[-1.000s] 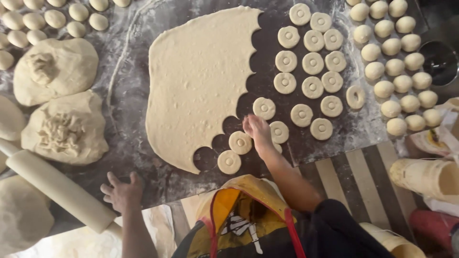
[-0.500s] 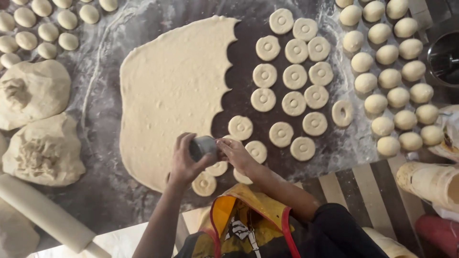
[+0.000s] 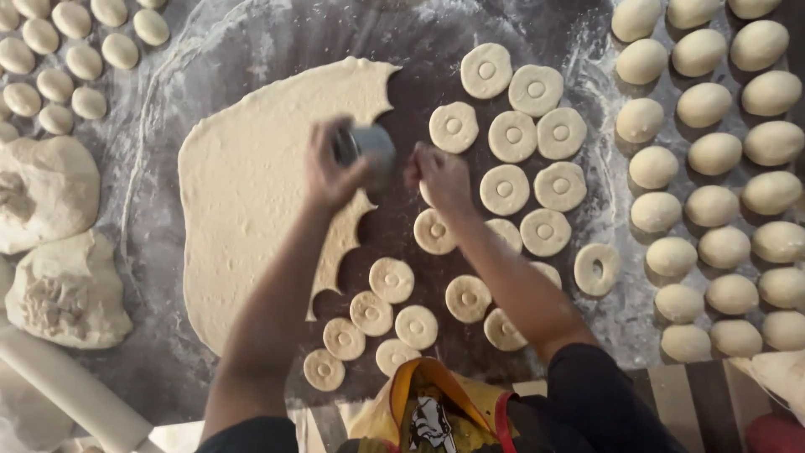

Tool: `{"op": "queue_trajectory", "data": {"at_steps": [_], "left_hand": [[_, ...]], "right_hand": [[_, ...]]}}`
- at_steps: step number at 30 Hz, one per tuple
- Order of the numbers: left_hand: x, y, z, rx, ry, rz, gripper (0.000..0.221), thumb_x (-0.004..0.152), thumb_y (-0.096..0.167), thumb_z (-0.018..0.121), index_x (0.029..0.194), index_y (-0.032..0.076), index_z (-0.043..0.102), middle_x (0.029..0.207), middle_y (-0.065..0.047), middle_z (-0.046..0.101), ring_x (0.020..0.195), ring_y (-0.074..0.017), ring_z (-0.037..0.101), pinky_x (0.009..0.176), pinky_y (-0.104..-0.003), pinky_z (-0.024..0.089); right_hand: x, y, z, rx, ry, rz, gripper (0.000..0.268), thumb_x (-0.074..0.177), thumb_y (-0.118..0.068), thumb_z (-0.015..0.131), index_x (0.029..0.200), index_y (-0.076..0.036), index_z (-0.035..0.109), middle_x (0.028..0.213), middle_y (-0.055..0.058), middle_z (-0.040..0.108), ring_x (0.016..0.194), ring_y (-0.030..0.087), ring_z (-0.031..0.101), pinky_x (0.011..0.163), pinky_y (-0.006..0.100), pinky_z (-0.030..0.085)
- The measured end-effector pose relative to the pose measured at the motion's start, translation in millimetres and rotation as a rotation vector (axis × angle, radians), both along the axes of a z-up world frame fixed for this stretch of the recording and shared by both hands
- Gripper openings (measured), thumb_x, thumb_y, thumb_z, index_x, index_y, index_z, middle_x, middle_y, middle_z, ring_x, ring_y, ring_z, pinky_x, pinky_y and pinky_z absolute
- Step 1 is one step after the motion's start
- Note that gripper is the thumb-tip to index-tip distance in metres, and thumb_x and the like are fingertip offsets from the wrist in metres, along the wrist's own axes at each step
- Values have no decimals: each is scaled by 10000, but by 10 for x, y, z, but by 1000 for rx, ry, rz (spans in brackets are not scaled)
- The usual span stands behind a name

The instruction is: Cutting donut shapes out of a flat sheet of dough using a metal cutter and arranging them on the work table.

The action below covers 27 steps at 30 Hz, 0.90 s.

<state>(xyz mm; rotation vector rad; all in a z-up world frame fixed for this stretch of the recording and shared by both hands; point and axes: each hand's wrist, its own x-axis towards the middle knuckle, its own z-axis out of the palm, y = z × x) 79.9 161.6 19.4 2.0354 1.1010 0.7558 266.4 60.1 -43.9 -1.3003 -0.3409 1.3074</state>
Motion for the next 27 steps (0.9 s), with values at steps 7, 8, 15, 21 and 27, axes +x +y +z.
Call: {"op": "queue_trajectory", "data": {"at_steps": [7,8,15,21,27], "left_hand": [[770,1230,-145,189,598,-30,648,768,472,765,1321,172,609,1276,-122,543,1241,-362,542,901,-487,556],[842,1318,-263,228,676,-76,668,732,494,775,1292,167,614,1251,-150,534,1189,-375,526,860,-513,547],[988,1467,-265,239,871,-277,686,746,517,759,1300,151,588,1276,-186,524,1174,-379,508,839,-542,533],[1084,1203,-362,53,705,245,684,806,469,774,1336,101,546,1240,-188,528,1184,-393,500,930,-513,516],[815,1317,188,69,482,233,614,768,468,767,1256,136,596,1235,-142,556,1208,-357,520,955,-524,491]], "right_hand": [[594,1281,-348,429,-1165,183,295,934,-79,697,1220,-15,669,1186,156,671,1081,396,664,902,444,535],[630,1411,-354,432,-1198,222,372,901,-47,683,1271,-19,657,1215,142,639,1101,385,647,919,449,532],[638,1659,-276,408,-1189,288,165,897,-64,703,1061,-45,690,1079,144,582,970,361,643,803,478,534],[514,1199,-342,273,-1225,277,41,899,-86,668,905,-50,686,961,156,646,925,379,654,809,499,531],[464,1052,-357,271,-1270,333,110,904,-96,613,977,-60,687,997,148,677,915,367,670,762,505,534]]}}
